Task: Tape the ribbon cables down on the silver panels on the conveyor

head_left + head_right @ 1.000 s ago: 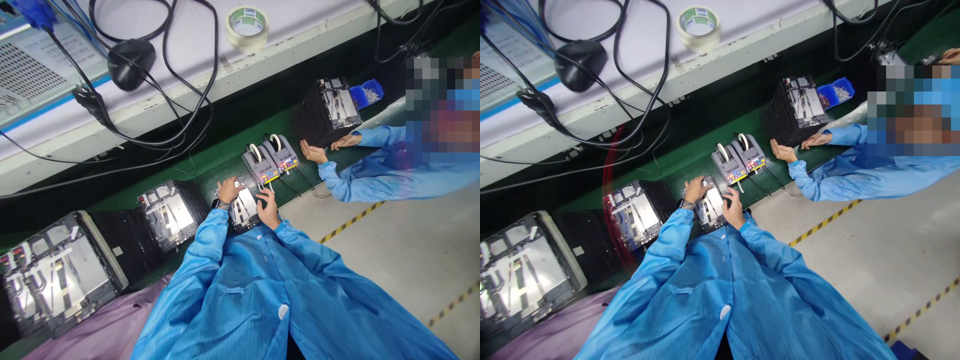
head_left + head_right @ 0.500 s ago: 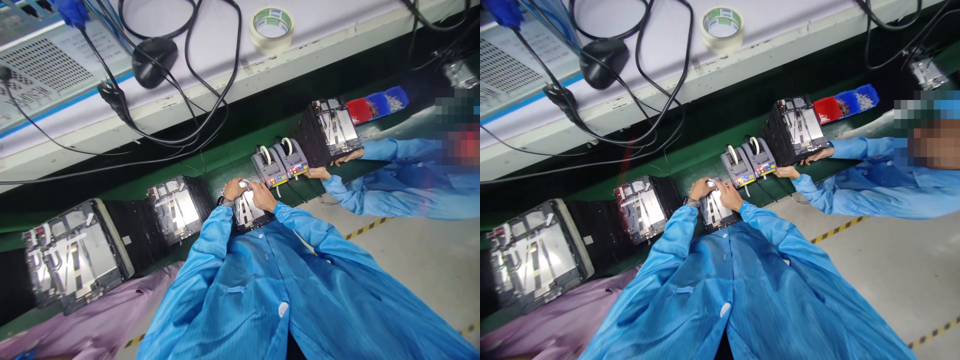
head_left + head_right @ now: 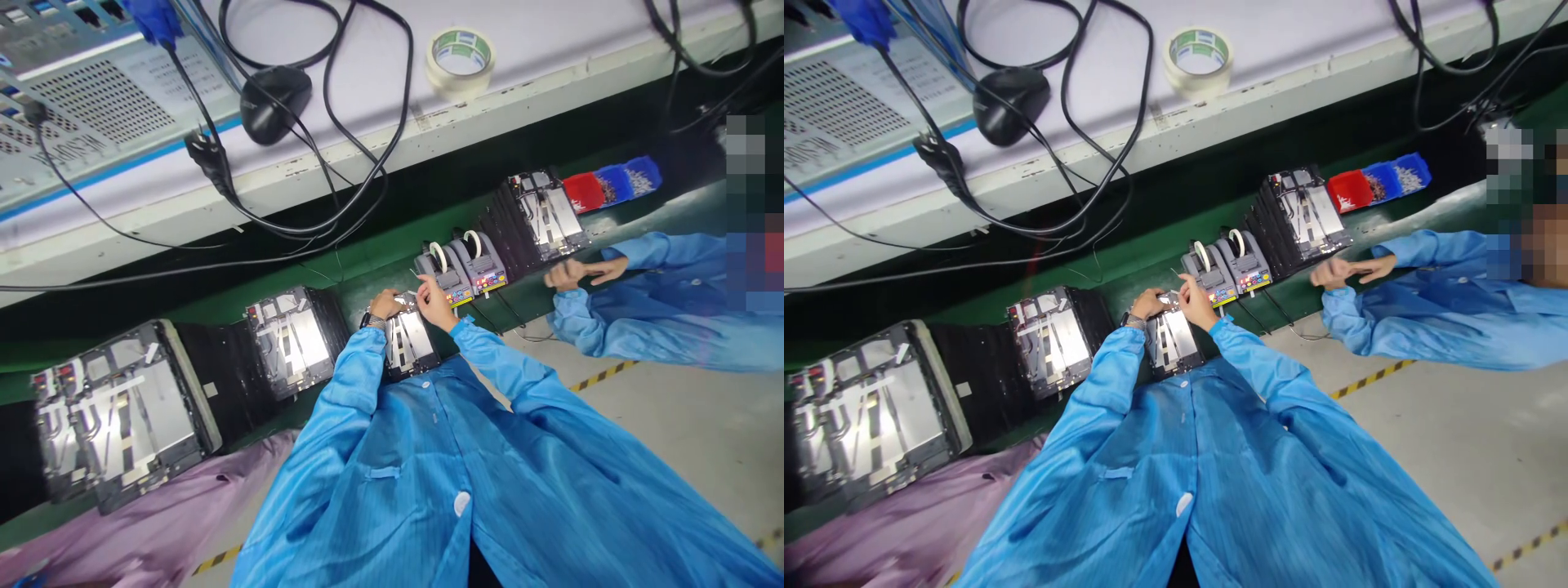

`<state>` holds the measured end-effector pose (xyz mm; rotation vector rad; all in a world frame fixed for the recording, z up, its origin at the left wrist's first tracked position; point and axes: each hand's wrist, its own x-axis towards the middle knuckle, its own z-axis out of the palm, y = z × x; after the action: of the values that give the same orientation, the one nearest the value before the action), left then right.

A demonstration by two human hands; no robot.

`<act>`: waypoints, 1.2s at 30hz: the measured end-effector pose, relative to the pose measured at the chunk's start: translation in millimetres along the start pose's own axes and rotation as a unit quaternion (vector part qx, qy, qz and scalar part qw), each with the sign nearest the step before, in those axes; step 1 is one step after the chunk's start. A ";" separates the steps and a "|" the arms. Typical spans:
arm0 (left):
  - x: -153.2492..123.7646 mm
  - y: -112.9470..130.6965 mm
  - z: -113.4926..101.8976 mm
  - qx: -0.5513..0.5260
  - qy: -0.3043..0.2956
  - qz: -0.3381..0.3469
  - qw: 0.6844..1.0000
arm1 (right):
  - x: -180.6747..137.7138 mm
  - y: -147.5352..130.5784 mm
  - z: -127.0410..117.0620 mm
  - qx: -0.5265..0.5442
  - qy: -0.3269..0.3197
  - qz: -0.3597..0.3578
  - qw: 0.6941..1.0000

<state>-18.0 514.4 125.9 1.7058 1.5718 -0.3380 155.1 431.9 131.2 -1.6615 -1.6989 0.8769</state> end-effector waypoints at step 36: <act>12.1 -5.6 -3.5 -0.006 -0.001 0.023 1.000 | 59.6 -25.4 2.3 -0.270 -0.276 -0.028 0.922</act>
<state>-21.8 525.1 118.3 1.7286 1.5284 -0.3053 135.8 491.4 148.3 -1.7935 -2.5464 0.9674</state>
